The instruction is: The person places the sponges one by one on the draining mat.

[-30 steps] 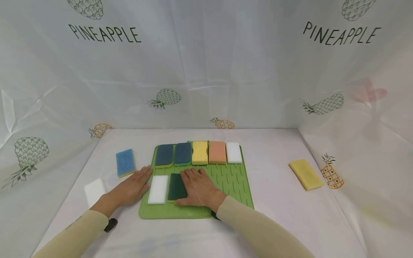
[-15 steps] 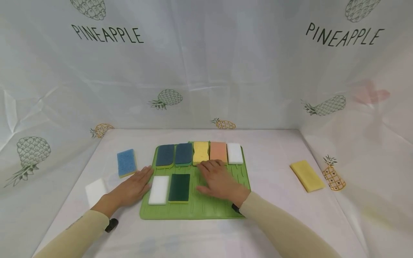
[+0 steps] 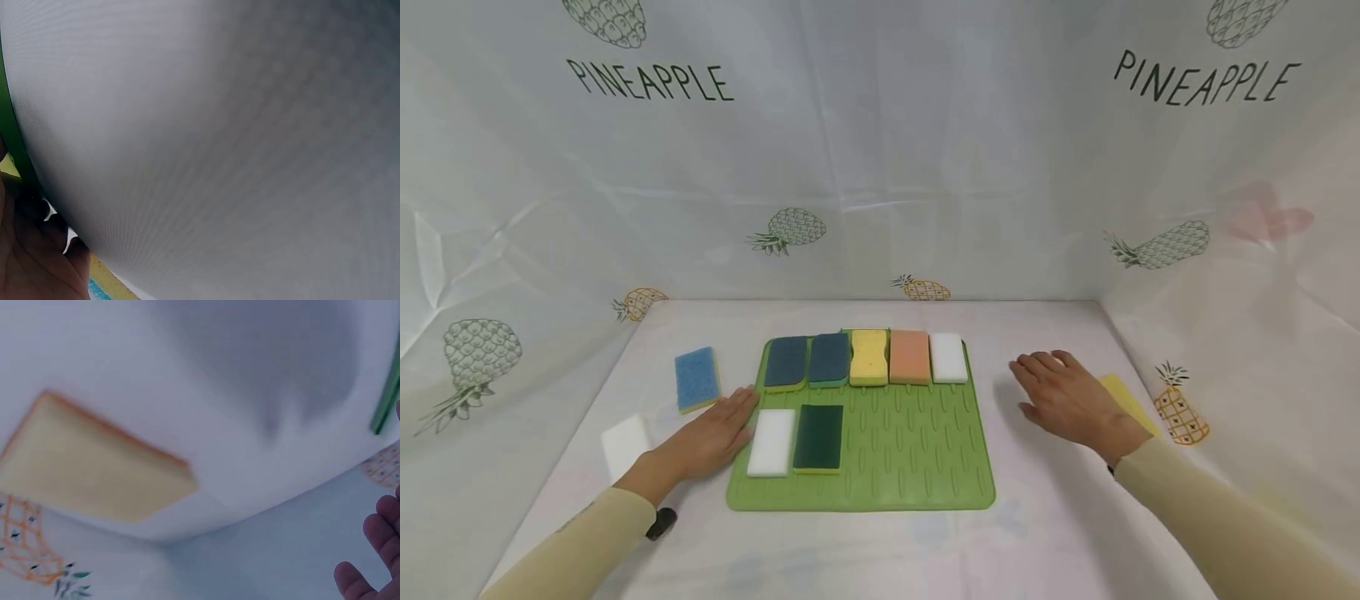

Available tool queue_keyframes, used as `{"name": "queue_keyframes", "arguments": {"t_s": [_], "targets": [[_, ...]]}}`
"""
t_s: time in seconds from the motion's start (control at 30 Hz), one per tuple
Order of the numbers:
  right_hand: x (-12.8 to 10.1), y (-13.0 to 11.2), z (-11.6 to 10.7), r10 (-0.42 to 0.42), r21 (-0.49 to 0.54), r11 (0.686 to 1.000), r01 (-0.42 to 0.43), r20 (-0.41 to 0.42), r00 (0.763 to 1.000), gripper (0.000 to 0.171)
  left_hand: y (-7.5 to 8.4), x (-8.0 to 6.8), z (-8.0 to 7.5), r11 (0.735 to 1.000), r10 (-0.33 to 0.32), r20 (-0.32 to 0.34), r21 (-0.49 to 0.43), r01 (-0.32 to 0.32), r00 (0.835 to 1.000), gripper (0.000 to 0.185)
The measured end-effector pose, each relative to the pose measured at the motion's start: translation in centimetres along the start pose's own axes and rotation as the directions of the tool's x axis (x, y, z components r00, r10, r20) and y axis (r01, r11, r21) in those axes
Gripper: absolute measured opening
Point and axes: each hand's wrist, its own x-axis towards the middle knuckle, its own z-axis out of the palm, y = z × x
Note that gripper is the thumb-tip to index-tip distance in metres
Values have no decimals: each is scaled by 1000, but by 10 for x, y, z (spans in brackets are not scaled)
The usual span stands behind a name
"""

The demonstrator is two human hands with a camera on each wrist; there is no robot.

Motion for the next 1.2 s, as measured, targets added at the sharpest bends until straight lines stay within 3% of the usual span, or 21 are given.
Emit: {"name": "queue_keyframes", "arguments": {"t_s": [0.1,0.23,0.43,0.63,0.77,0.87,1.03,1.2], "targets": [[-31,26,-1,-20,-45,999,22,41,999,60,0,0,0,1000,-2,7,8,2,1000,66],[-67,54,-1,-51,-83,995,56,66,997,89,1,0,-1,1000,4,2,12,-4,1000,65],[-100,79,0,-33,-87,995,44,131,991,97,0,0,0,1000,10,-2,22,-10,1000,66],[-116,87,9,-49,-101,993,61,124,991,98,0,0,0,1000,15,-13,24,-14,1000,65],[-121,89,14,-23,-68,997,31,114,993,93,0,-1,1,1000,12,-12,20,-12,1000,65],[-124,90,18,-7,-42,999,11,88,996,100,0,-1,0,1000,7,-9,20,-6,1000,65],[-126,93,24,-49,-23,999,50,39,998,98,2,-1,-1,1000,0,-1,20,0,1000,64],[-127,96,25,-51,-23,998,53,78,996,102,3,0,-2,1000,-5,12,29,4,1000,64]]}}
